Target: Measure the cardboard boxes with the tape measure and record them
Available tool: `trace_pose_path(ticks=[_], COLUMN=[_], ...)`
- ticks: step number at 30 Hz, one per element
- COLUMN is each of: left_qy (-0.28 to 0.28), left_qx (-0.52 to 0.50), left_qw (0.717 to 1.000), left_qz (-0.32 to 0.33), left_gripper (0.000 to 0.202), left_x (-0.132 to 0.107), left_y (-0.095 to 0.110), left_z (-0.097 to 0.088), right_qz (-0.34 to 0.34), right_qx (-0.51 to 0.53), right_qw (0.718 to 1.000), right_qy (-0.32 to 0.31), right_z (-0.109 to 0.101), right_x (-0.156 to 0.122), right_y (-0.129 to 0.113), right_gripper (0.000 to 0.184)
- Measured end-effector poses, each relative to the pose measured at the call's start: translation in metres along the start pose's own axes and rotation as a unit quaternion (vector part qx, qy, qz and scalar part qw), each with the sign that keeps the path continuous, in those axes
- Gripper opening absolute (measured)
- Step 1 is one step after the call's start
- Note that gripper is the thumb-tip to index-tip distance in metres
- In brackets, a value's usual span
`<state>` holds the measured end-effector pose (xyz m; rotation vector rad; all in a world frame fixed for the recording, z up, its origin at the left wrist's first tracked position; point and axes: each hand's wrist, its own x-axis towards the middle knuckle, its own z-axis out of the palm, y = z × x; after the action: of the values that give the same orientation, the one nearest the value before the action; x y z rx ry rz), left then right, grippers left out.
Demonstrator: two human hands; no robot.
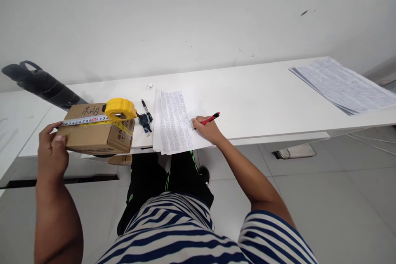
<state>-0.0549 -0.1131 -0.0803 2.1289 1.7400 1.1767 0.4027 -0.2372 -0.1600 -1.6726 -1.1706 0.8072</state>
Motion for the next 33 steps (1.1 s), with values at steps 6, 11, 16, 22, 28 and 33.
trace_pose_path(ticks=[6, 11, 16, 22, 28, 33], left_qy=[0.003, 0.001, 0.019, 0.033, 0.037, 0.039], left_qx=[-0.013, -0.022, -0.037, -0.044, -0.051, -0.048], left_qw=[1.0, 1.0, 0.999, 0.997, 0.997, 0.997], left_qz=[0.006, 0.008, 0.028, 0.047, 0.052, 0.049], left_gripper=[0.05, 0.051, 0.052, 0.053, 0.052, 0.052], left_x=[0.001, 0.001, 0.002, 0.004, 0.002, 0.001], left_y=[0.002, 0.003, -0.003, -0.01, -0.005, -0.006], left_z=[0.001, 0.002, 0.005, 0.008, 0.008, 0.008], right_qz=[-0.004, 0.002, 0.007, 0.008, 0.014, 0.013], right_qx=[-0.008, 0.003, 0.0, -0.008, -0.027, -0.009], right_qw=[1.0, 1.0, 1.0, 1.0, 0.999, 1.0], right_qy=[0.01, 0.017, 0.028, 0.027, 0.034, 0.012], right_z=[-0.002, -0.001, -0.001, -0.001, -0.001, -0.001], right_x=[-0.001, -0.001, -0.001, -0.001, -0.001, -0.001], right_y=[0.0, 0.0, -0.003, -0.005, -0.006, -0.008], right_gripper=[0.038, 0.038, 0.038, 0.038, 0.038, 0.036])
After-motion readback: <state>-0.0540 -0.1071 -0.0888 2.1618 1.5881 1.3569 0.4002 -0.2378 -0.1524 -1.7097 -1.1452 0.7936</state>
